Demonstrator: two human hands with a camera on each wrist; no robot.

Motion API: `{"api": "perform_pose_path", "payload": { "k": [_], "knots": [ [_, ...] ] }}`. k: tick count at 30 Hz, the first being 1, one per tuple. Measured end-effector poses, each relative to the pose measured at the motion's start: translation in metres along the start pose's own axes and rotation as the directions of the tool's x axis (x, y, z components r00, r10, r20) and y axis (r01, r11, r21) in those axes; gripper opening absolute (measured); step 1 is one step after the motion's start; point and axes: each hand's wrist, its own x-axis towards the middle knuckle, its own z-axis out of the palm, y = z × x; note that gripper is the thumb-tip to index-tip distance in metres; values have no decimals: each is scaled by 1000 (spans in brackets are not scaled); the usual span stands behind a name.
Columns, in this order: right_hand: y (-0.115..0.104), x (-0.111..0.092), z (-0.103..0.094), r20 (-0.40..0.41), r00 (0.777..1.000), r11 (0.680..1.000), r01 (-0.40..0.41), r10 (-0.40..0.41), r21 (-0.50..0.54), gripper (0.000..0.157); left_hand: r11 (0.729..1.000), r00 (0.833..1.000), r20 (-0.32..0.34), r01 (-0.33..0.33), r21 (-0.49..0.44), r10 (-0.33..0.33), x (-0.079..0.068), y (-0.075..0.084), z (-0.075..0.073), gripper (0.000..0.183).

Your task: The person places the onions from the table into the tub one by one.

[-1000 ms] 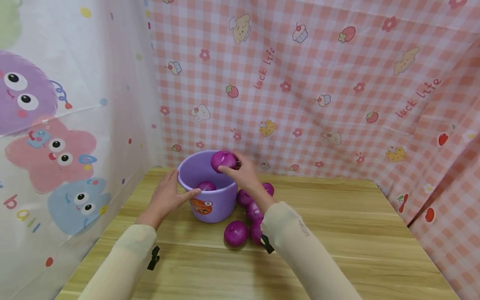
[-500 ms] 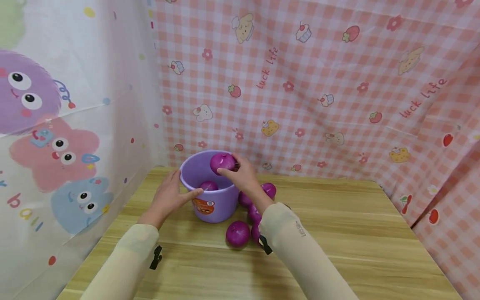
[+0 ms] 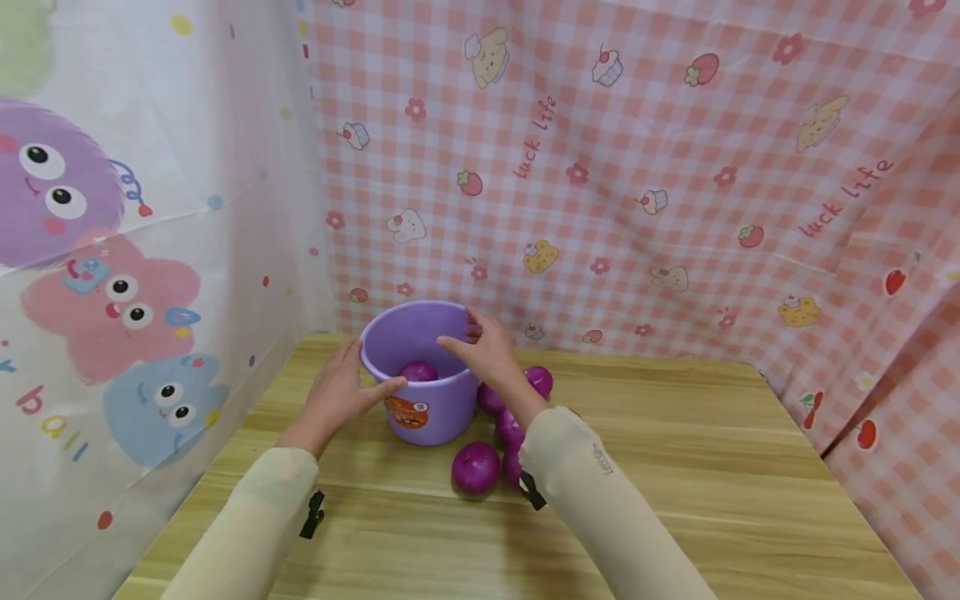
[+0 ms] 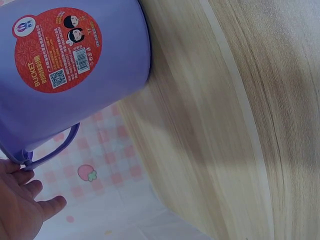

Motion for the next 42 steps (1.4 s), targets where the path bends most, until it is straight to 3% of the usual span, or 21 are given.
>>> {"api": "perform_pose_path", "payload": {
  "k": [24,29,42],
  "knots": [
    [1,-6,-14,1,1000,1000,-4,4,30,75,1000,1000,4,14,0,-14,0,2,0,112],
    [1,-9,-23,-5,1000,998,1,-1,55,73,1000,1000,-5,8,0,-8,0,3,0,105],
    [8,-13,-49,-32,999,999,-17,18,44,73,1000,1000,7,17,0,-17,-1,5,-2,108]
  ]
}}
